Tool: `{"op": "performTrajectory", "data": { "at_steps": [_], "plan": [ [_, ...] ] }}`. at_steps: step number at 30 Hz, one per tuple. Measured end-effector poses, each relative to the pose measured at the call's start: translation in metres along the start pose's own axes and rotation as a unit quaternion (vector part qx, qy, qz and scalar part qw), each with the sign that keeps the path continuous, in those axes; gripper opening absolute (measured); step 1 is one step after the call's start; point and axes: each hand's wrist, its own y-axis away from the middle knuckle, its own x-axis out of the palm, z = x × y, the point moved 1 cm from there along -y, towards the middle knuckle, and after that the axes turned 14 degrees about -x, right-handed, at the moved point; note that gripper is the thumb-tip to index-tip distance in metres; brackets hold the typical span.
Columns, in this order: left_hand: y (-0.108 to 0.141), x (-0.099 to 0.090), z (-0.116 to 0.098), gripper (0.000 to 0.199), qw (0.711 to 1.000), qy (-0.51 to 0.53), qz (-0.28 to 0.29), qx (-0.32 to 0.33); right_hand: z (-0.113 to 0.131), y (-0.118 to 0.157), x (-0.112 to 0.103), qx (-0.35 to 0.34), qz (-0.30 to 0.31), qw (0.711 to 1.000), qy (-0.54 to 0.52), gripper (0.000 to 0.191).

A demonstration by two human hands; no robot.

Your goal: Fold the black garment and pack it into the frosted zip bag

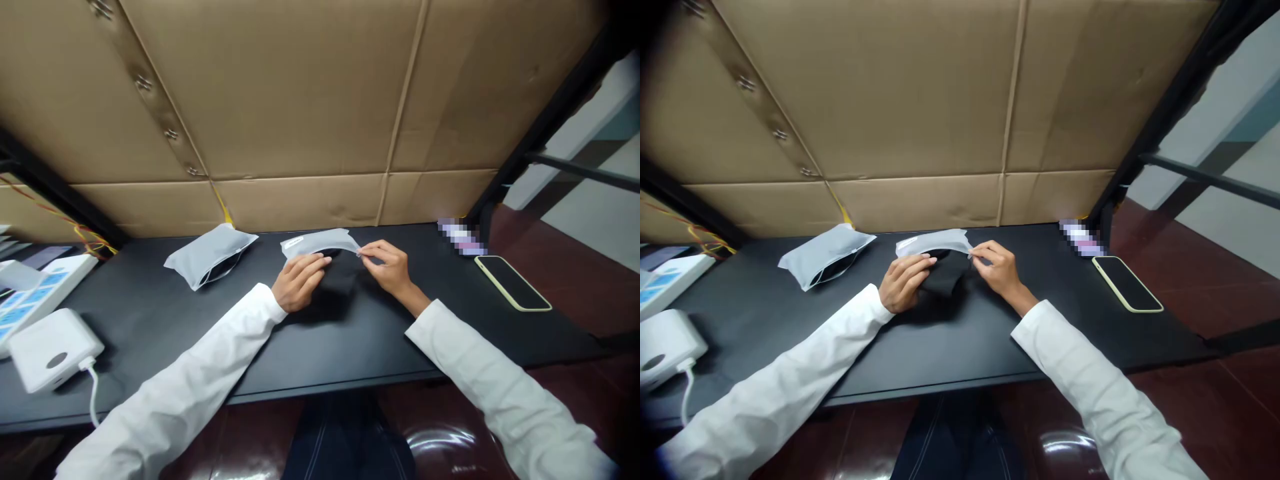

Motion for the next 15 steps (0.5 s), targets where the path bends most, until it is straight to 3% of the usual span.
{"op": "performTrajectory", "data": {
  "at_steps": [3,6,10,15],
  "plan": [
    [-0.002,-0.003,-0.008,0.018,0.995,0.051,0.031,0.076,-0.012,0.002,-0.003,0.059,-0.016,0.998,0.012,0.015],
    [-0.006,0.002,-0.016,0.017,0.981,0.086,0.125,0.122,-0.024,0.006,-0.002,0.130,-0.016,0.991,0.019,0.016],
    [-0.009,0.008,-0.019,0.019,0.959,0.149,0.223,0.091,-0.035,0.010,0.000,0.212,-0.053,0.976,0.005,0.019],
    [-0.008,0.003,-0.029,0.021,0.950,0.191,0.238,0.064,-0.035,0.009,0.001,0.219,-0.051,0.973,-0.048,0.023]
  ]
}}
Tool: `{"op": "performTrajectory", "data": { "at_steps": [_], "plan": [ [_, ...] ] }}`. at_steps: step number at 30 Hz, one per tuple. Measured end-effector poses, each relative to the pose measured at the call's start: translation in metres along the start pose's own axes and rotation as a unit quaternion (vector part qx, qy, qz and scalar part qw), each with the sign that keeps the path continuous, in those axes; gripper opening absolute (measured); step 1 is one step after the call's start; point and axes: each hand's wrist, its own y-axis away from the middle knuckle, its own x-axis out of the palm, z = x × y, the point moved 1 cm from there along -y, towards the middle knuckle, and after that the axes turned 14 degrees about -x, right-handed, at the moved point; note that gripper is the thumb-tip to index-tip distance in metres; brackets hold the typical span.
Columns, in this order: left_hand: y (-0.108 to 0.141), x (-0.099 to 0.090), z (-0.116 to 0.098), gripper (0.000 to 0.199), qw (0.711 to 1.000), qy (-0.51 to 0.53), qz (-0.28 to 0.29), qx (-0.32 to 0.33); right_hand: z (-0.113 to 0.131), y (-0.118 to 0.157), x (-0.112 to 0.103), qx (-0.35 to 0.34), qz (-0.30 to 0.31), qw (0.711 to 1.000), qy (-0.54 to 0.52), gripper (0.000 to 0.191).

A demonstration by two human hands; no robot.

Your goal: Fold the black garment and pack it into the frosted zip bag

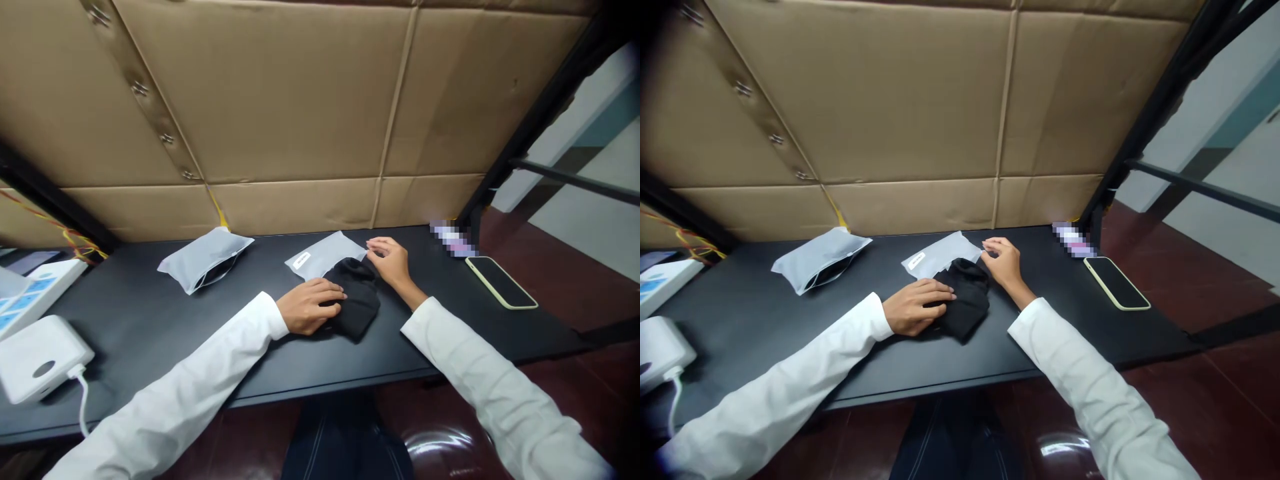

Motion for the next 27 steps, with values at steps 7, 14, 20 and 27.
{"op": "performTrajectory", "data": {
  "at_steps": [7,14,20,27],
  "plan": [
    [-0.003,0.002,-0.012,0.043,0.995,0.053,0.045,-0.071,-0.002,0.005,0.003,0.019,0.093,0.995,-0.020,0.032],
    [-0.003,0.003,-0.006,0.030,0.990,0.125,0.038,-0.052,0.000,0.008,0.012,0.121,0.053,0.990,-0.041,0.034],
    [-0.007,0.010,-0.030,0.038,0.985,0.171,0.037,0.007,-0.006,0.006,0.020,0.199,-0.031,0.975,-0.098,0.030],
    [-0.007,0.014,-0.051,0.058,0.982,0.176,0.052,0.034,-0.034,0.000,0.012,0.245,-0.147,0.949,-0.132,0.025]
  ]
}}
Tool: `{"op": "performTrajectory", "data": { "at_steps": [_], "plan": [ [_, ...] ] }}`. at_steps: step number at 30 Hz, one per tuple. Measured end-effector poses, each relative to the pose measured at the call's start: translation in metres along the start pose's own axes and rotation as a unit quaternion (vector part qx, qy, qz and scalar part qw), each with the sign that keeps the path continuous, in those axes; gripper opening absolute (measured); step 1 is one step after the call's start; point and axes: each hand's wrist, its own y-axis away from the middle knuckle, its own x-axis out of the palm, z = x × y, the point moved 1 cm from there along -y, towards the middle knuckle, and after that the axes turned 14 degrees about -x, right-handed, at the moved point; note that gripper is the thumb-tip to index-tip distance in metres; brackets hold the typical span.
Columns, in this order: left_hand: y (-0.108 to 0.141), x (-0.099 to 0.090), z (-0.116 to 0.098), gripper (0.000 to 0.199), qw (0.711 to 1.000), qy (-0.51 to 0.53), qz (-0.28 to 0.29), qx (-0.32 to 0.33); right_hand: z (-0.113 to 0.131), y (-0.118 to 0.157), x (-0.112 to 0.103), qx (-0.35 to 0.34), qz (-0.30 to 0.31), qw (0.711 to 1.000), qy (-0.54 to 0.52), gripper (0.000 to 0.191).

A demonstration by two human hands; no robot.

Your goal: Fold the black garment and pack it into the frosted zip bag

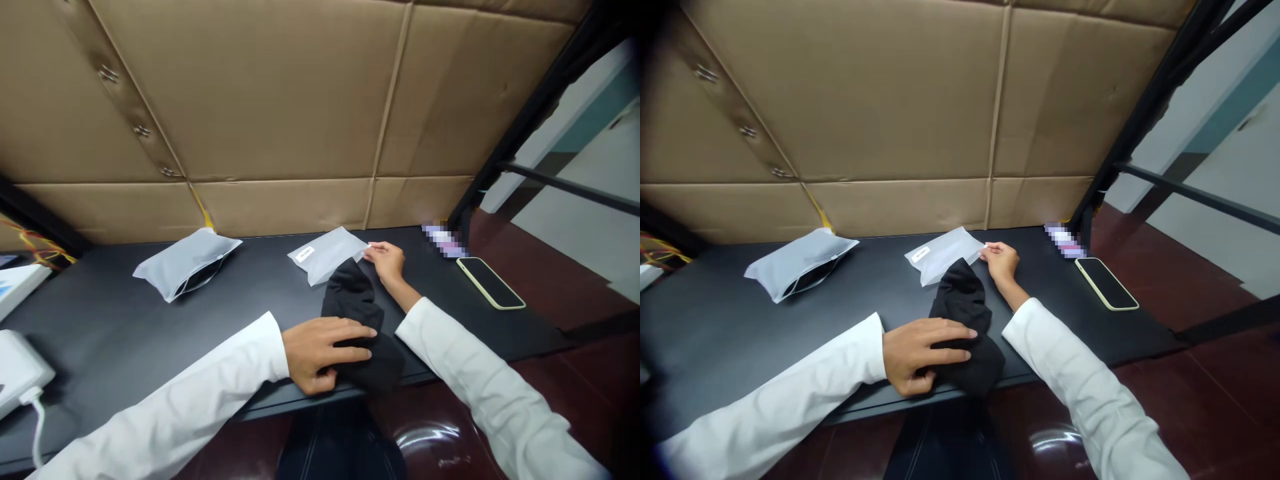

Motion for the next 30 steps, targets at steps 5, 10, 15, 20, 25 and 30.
{"op": "performTrajectory", "data": {
  "at_steps": [5,10,15,20,25,30],
  "plan": [
    [-0.001,-0.011,0.008,0.042,0.997,0.023,-0.071,-0.025,-0.006,-0.009,-0.009,-0.029,-0.018,0.999,0.035,0.023],
    [0.002,-0.023,0.024,0.039,0.994,0.019,-0.074,-0.083,-0.007,-0.017,-0.017,-0.078,-0.035,0.992,0.095,0.021],
    [0.015,-0.044,0.056,0.090,0.980,0.040,-0.031,-0.192,-0.008,-0.030,-0.032,-0.091,-0.075,0.980,0.158,0.019],
    [0.034,-0.075,0.080,0.086,0.960,-0.046,0.016,-0.274,-0.013,-0.043,-0.052,-0.058,-0.085,0.965,0.240,0.021],
    [0.056,-0.110,0.093,0.018,0.920,-0.257,-0.025,-0.294,-0.002,-0.039,-0.057,-0.164,-0.052,0.932,0.320,0.044],
    [0.087,-0.133,0.112,0.023,0.863,-0.314,-0.109,-0.380,0.019,-0.026,-0.048,-0.285,0.034,0.855,0.432,0.040]
  ]
}}
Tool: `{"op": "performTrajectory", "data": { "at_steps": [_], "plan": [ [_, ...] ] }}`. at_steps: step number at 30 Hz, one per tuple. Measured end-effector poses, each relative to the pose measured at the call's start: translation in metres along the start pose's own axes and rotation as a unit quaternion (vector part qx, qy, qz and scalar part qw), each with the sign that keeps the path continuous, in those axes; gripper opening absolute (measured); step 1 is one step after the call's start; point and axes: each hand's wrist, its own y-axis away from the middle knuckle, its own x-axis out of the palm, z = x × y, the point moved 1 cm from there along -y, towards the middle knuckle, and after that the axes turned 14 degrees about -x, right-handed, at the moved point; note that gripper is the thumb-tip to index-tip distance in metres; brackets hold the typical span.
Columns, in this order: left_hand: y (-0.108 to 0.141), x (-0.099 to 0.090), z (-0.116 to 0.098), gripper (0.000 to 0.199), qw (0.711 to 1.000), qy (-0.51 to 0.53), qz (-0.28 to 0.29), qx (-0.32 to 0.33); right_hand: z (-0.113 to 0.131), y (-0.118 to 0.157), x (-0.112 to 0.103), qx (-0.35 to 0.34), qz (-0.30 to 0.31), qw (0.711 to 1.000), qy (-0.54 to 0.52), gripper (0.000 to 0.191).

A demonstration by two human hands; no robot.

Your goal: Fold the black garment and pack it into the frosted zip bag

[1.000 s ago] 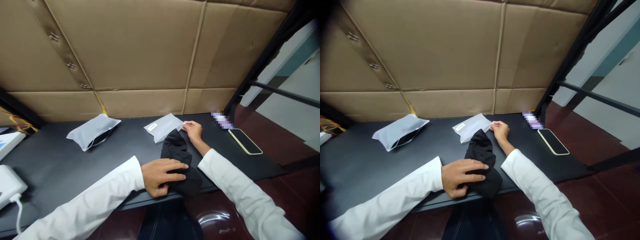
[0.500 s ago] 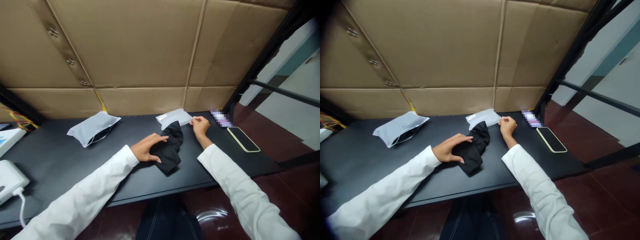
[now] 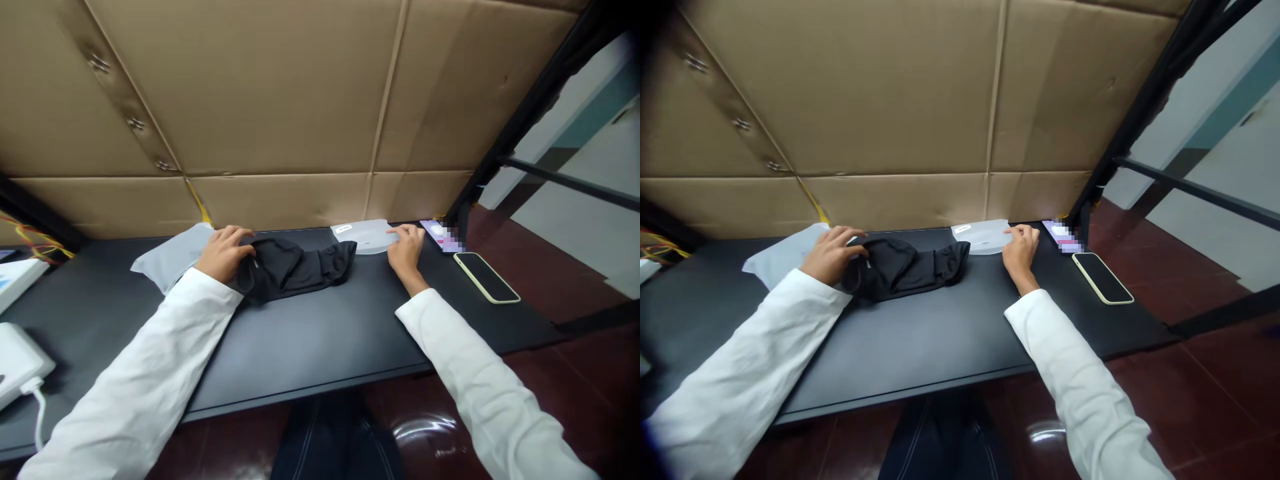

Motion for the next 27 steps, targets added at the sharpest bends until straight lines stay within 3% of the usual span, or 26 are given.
{"op": "performTrajectory", "data": {
  "at_steps": [4,7,10,12,13,16,19,21,23,27],
  "plan": [
    [0.002,0.007,0.003,0.030,0.984,0.152,-0.024,-0.086,0.035,0.001,-0.007,-0.054,0.017,0.998,-0.014,0.035],
    [0.004,0.017,-0.009,0.060,0.949,0.283,0.072,-0.119,0.071,0.011,-0.006,-0.048,0.077,0.986,-0.137,0.028],
    [0.005,0.024,-0.015,0.100,0.930,0.306,0.151,-0.135,0.099,0.024,0.000,-0.048,0.161,0.963,-0.212,0.052],
    [0.005,0.023,-0.012,0.103,0.928,0.299,0.187,-0.116,0.106,0.027,0.003,-0.067,0.191,0.950,-0.239,0.056],
    [0.004,0.022,-0.010,0.092,0.927,0.296,0.211,-0.091,0.105,0.026,0.004,-0.064,0.198,0.947,-0.246,0.054],
    [0.002,0.017,0.001,0.034,0.915,0.286,0.283,0.015,0.085,0.015,-0.001,-0.011,0.201,0.950,-0.241,0.046],
    [0.002,0.014,0.009,0.009,0.916,0.270,0.290,0.062,0.057,0.002,-0.014,-0.050,0.225,0.933,-0.276,0.059],
    [0.002,0.014,0.013,0.013,0.922,0.244,0.293,0.062,0.041,-0.001,-0.021,-0.095,0.321,0.877,-0.344,0.065],
    [0.003,0.013,0.015,0.027,0.926,0.221,0.301,0.063,0.029,-0.002,-0.025,-0.094,0.374,0.846,-0.370,0.064],
    [0.004,0.009,0.016,0.038,0.934,0.191,0.296,0.062,0.020,-0.001,-0.023,-0.089,0.376,0.860,-0.334,0.037]
  ]
}}
